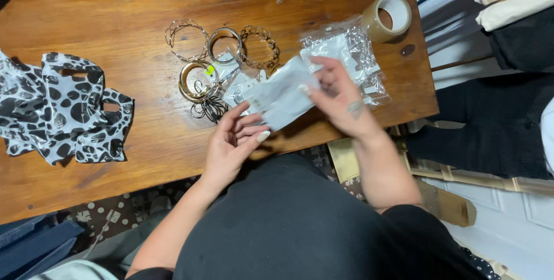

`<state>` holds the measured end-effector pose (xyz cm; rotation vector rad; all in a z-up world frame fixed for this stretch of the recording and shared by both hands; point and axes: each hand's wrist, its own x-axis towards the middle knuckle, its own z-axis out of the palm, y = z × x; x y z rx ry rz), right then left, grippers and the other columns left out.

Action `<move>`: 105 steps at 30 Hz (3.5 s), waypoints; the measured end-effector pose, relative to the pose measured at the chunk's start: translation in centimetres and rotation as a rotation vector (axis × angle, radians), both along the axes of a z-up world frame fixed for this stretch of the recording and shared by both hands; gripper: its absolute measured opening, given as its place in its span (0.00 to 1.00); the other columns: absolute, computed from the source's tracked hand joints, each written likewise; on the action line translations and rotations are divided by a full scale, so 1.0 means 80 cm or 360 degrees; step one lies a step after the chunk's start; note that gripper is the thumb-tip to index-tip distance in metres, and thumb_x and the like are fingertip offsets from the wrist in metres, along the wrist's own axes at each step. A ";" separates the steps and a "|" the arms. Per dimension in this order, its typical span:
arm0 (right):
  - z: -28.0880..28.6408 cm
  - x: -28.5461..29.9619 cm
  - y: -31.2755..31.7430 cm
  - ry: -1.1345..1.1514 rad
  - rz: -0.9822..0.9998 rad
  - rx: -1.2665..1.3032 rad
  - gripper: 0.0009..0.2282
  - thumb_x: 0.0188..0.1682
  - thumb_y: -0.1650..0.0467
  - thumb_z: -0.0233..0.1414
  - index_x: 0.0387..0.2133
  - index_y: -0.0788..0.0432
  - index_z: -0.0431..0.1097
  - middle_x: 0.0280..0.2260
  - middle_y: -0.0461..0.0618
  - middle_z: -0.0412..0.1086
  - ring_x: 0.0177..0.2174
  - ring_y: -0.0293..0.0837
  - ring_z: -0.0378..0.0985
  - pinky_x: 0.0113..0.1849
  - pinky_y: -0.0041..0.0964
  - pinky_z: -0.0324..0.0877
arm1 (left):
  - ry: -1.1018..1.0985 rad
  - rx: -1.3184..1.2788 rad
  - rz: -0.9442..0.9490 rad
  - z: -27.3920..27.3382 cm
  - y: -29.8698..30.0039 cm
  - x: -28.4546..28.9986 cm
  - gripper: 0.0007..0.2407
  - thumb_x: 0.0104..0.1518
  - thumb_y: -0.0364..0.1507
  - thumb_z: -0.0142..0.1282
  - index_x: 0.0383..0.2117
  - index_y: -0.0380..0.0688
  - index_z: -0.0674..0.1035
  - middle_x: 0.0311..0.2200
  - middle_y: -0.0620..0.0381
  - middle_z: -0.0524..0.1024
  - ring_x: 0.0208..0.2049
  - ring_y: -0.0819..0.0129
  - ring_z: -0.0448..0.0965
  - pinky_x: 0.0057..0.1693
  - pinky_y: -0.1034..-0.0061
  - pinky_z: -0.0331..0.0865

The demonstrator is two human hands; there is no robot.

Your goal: The person packs multiple gold and silver bangle bracelets into small clear plastic bags with white backing cards. They handle each bracelet individually, place it in a bag, and set the packaged item aside on the table. Patterned fabric pieces and a roll of tape are also visible on the table.

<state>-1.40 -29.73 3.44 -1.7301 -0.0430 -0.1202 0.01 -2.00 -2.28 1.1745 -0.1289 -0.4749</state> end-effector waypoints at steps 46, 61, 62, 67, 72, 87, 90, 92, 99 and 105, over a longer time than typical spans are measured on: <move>-0.044 -0.028 0.080 -0.1243 -0.0021 -0.0636 0.35 0.44 0.65 0.74 0.62 0.60 0.63 0.68 0.77 0.44 0.63 0.81 0.64 0.62 0.72 0.65 | -0.0220 0.0052 0.0122 0.018 0.023 0.020 0.26 0.59 0.26 0.72 0.64 0.38 0.75 0.60 0.40 0.79 0.61 0.51 0.79 0.61 0.57 0.80; 0.042 0.004 0.069 -0.0553 0.0663 -0.0468 0.09 0.57 0.63 0.56 0.34 0.51 0.84 0.59 0.61 0.71 0.65 0.67 0.66 0.64 0.64 0.59 | -0.0474 0.0983 -0.0210 0.025 0.060 0.025 0.24 0.46 0.32 0.77 0.52 0.60 0.85 0.37 0.55 0.88 0.44 0.55 0.90 0.51 0.63 0.82; 0.047 0.006 0.071 -0.0547 0.0605 -0.0597 0.06 0.57 0.67 0.59 0.42 0.51 0.82 0.61 0.61 0.68 0.65 0.66 0.66 0.63 0.63 0.62 | -0.0586 0.1027 -0.0237 0.035 0.061 0.024 0.22 0.48 0.31 0.76 0.53 0.58 0.84 0.37 0.51 0.88 0.44 0.51 0.89 0.50 0.60 0.82; 0.061 0.008 0.087 -0.0492 0.0682 -0.0911 0.18 0.49 0.68 0.68 0.54 0.52 0.78 0.63 0.67 0.66 0.62 0.70 0.68 0.60 0.69 0.66 | -0.0810 0.1112 -0.0292 0.045 0.053 0.018 0.22 0.50 0.29 0.75 0.54 0.53 0.83 0.39 0.47 0.88 0.43 0.46 0.89 0.48 0.57 0.84; 0.045 0.009 0.080 -0.0277 0.0519 -0.0836 0.11 0.48 0.72 0.67 0.43 0.56 0.79 0.57 0.63 0.73 0.57 0.70 0.76 0.55 0.67 0.73 | -0.0738 0.1025 -0.0423 0.068 0.067 0.010 0.24 0.50 0.28 0.75 0.56 0.42 0.82 0.41 0.36 0.87 0.43 0.35 0.89 0.49 0.46 0.84; -0.062 0.199 0.120 -0.0521 0.0001 -0.1529 0.08 0.58 0.58 0.61 0.37 0.45 0.82 0.34 0.39 0.75 0.37 0.51 0.72 0.38 0.50 0.67 | 0.0014 0.0519 -0.0443 0.038 0.112 -0.007 0.21 0.55 0.30 0.71 0.55 0.41 0.81 0.52 0.54 0.87 0.54 0.69 0.88 0.63 0.75 0.80; -0.047 0.164 0.118 -0.0586 -0.0068 -0.1245 0.10 0.59 0.62 0.61 0.49 0.49 0.80 0.43 0.43 0.76 0.43 0.48 0.74 0.46 0.43 0.68 | 0.0084 0.0348 -0.0171 0.035 0.107 -0.006 0.19 0.57 0.28 0.68 0.56 0.43 0.79 0.56 0.51 0.83 0.56 0.62 0.88 0.50 0.73 0.87; -0.016 0.104 0.129 -0.0353 -0.0074 -0.0714 0.14 0.63 0.60 0.52 0.51 0.53 0.79 0.42 0.52 0.78 0.42 0.48 0.76 0.48 0.44 0.72 | 0.0124 0.0175 0.0049 0.025 0.097 -0.004 0.19 0.61 0.26 0.66 0.58 0.40 0.78 0.52 0.44 0.85 0.50 0.59 0.89 0.47 0.71 0.87; -0.051 -0.033 0.130 0.0166 0.0065 0.0210 0.28 0.53 0.75 0.64 0.66 0.64 0.62 0.42 0.56 0.80 0.41 0.38 0.80 0.48 0.35 0.78 | -0.0216 0.0282 0.0423 0.019 0.021 -0.010 0.14 0.57 0.23 0.74 0.49 0.43 0.86 0.42 0.49 0.90 0.41 0.69 0.89 0.48 0.73 0.86; -0.029 -0.039 0.056 -0.0054 -0.0602 0.0042 0.25 0.60 0.78 0.58 0.66 0.59 0.53 0.37 0.53 0.75 0.33 0.40 0.78 0.37 0.32 0.79 | -0.0407 0.0587 0.0059 0.013 0.027 0.001 0.32 0.60 0.31 0.72 0.71 0.44 0.68 0.43 0.46 0.89 0.23 0.69 0.86 0.28 0.80 0.77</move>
